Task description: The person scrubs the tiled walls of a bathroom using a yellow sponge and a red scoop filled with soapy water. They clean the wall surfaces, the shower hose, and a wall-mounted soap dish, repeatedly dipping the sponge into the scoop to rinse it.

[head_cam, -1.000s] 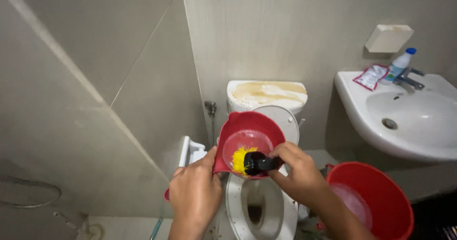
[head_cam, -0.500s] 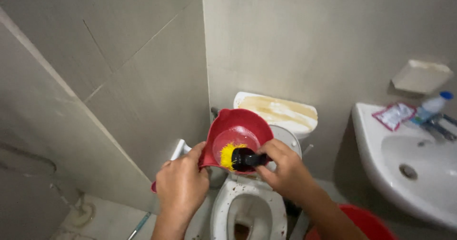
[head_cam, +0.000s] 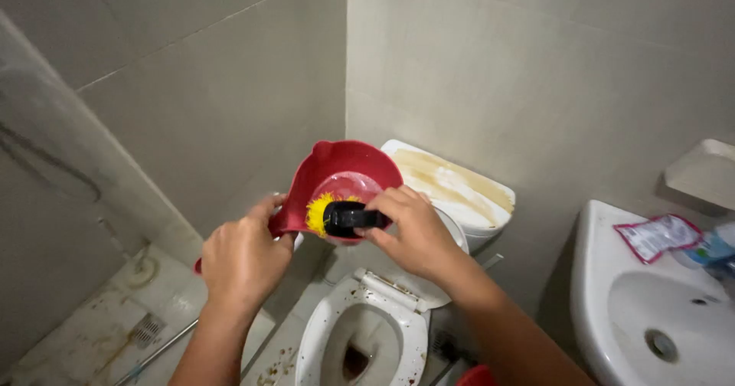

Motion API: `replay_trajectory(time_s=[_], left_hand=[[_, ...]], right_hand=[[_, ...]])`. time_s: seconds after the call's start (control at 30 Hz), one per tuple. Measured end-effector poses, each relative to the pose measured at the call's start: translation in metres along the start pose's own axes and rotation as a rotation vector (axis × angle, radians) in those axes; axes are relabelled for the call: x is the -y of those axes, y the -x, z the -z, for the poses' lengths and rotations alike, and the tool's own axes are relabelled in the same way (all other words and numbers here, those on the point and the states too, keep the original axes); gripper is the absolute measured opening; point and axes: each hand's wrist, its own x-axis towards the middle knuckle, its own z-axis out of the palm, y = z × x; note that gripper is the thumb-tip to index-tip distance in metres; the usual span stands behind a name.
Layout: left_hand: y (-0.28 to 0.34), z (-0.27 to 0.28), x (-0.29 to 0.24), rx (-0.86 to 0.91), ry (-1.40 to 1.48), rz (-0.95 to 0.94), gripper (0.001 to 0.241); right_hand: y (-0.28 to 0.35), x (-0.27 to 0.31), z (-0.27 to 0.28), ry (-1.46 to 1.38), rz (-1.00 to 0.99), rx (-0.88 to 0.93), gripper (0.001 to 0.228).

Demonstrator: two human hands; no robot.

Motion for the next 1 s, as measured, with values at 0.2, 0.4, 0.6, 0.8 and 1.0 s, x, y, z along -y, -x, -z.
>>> replay_trajectory(time_s=[0.2,0.4,0.6,0.8,1.0], left_hand=[[-0.003,0.011,0.016,-0.067,-0.012,-0.012,0.049],[-0.015,0.050,0.053,-0.013,-0.147,-0.028,0.049],[-0.039,0.093,0.097,-0.062,-0.144,-0.326,0.057],[-0.055,0.137,0.114,0.093,-0.099,-0.272,0.060],[-0.072,0.157,0.114,0.172,-0.062,-0.246,0.061]], right_hand=[[-0.021,0.004,-0.015,0.042,0.076,0.010,0.022],[-0.064,0.039,-0.032,0.098,-0.022,0.195,0.022],[-0.123,0.068,-0.052,-0.259,0.026,0.201,0.022],[-0.164,0.094,-0.068,-0.848,-0.319,0.130,0.023],[-0.169,0.127,-0.042,-0.655,0.047,0.219,0.042]])
